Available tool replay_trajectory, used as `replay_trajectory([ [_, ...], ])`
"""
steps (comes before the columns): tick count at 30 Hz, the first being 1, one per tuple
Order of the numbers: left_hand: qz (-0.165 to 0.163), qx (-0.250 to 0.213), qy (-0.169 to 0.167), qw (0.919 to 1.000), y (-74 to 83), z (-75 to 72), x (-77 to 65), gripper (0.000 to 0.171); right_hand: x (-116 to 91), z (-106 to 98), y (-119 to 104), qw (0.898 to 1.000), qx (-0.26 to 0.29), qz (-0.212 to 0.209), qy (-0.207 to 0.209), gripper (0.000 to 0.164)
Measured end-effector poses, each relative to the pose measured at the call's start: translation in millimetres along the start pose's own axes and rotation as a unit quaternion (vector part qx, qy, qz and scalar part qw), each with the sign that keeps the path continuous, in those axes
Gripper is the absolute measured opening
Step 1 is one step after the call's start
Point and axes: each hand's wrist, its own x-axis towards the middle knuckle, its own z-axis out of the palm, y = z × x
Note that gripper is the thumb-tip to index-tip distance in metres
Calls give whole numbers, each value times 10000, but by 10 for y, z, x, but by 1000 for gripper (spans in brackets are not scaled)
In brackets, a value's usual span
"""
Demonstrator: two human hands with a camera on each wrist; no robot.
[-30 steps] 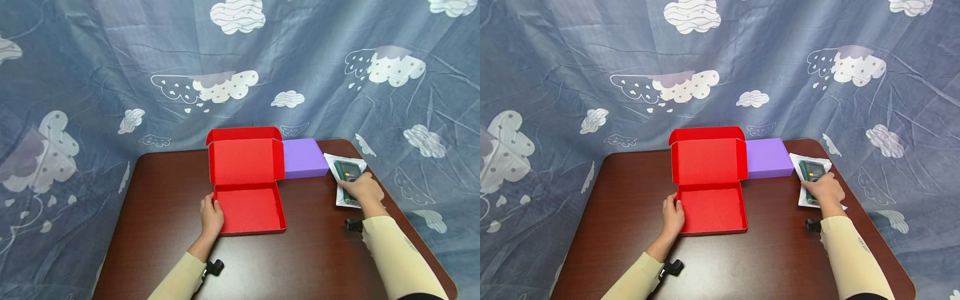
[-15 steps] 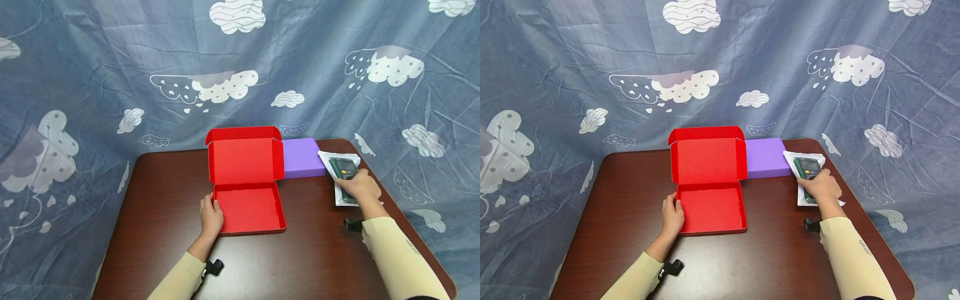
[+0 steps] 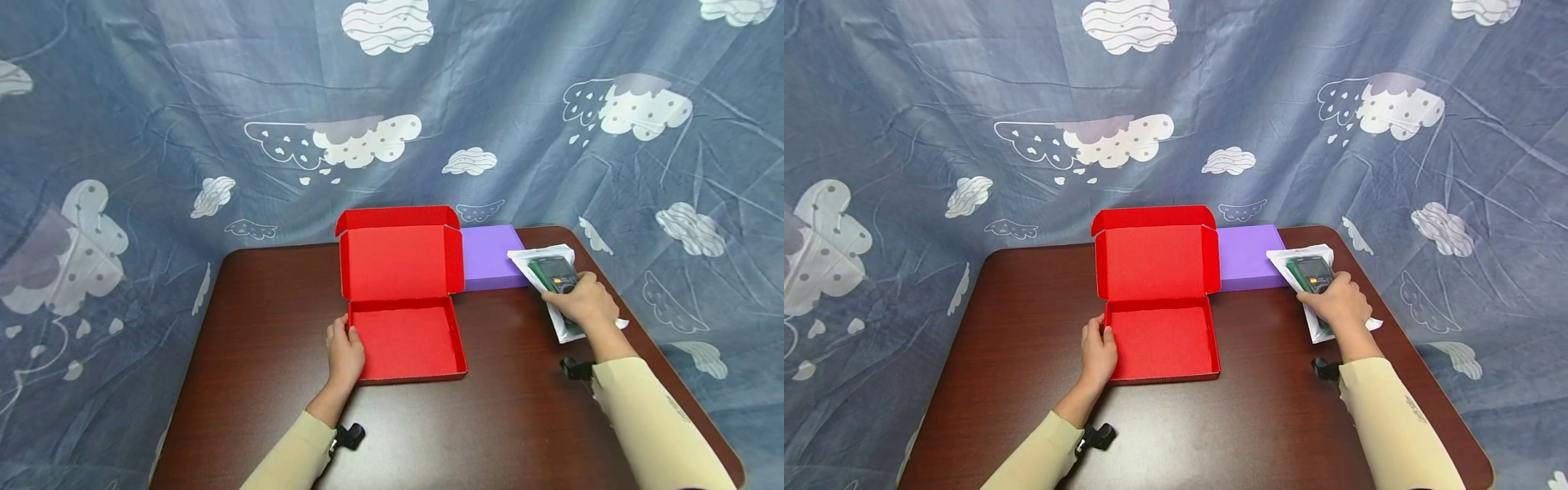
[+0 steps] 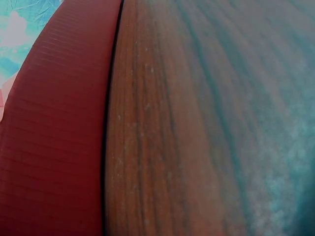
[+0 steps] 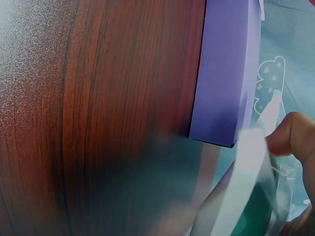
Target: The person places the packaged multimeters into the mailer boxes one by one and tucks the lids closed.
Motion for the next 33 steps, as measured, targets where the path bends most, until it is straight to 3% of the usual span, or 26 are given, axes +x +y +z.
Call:
replay_trajectory([
  [17, -77, -43, -97, 9999, 16, -14, 0, 30, -87, -39, 6, 9980, 112, -608, 87, 109],
  [33, -213, -26, -184, 9996, 40, -28, -10, 31, -125, -27, -20, 9882, -30, -1533, -22, 113],
])
